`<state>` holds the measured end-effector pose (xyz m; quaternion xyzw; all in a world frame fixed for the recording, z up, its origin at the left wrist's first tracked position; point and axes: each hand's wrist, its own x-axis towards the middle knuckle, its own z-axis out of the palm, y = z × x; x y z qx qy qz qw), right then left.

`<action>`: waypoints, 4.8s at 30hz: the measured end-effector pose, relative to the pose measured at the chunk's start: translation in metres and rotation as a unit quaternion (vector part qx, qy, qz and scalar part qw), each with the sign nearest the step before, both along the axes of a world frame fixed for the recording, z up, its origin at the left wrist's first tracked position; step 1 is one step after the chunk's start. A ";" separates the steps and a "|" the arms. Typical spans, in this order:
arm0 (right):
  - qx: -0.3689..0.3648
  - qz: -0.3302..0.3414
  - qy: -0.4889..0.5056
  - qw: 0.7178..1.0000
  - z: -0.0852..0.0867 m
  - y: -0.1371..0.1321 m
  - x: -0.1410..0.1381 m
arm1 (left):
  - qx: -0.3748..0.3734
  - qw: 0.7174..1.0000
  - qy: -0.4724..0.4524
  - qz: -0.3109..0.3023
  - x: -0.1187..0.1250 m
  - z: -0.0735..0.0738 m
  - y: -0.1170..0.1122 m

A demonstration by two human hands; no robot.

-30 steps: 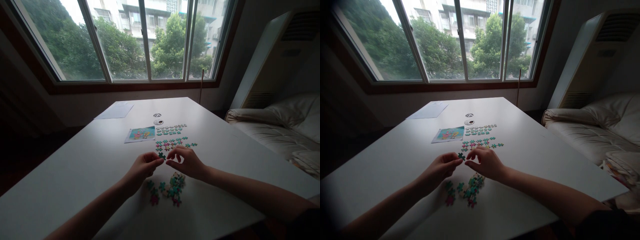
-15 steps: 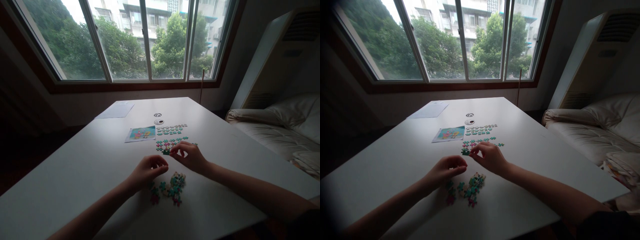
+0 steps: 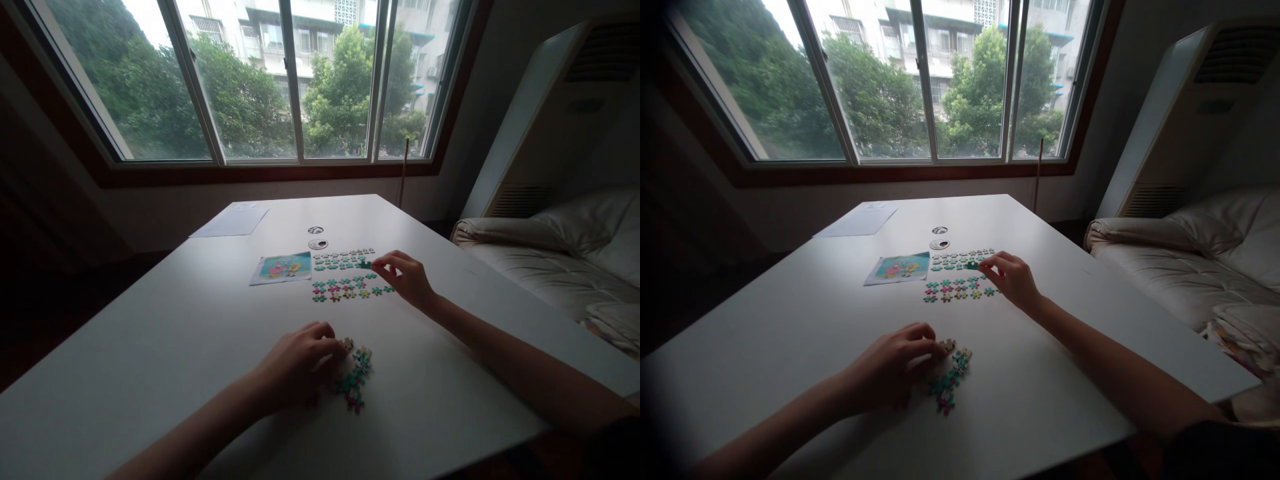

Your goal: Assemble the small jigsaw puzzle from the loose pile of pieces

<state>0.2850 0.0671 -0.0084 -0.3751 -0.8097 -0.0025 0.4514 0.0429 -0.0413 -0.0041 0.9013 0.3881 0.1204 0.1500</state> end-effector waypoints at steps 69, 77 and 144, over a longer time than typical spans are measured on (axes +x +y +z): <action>0.034 0.106 -0.117 0.987 0.001 -0.059 -0.055 | -0.354 0.785 -0.453 0.230 -0.009 0.008 0.021; 0.071 0.114 -0.125 0.983 0.002 -0.059 -0.054 | -0.301 0.829 -0.418 0.216 -0.007 0.010 0.021; -0.244 -0.088 -0.127 0.957 -0.002 0.097 0.000 | -0.099 0.948 -0.242 0.180 -0.040 -0.005 0.035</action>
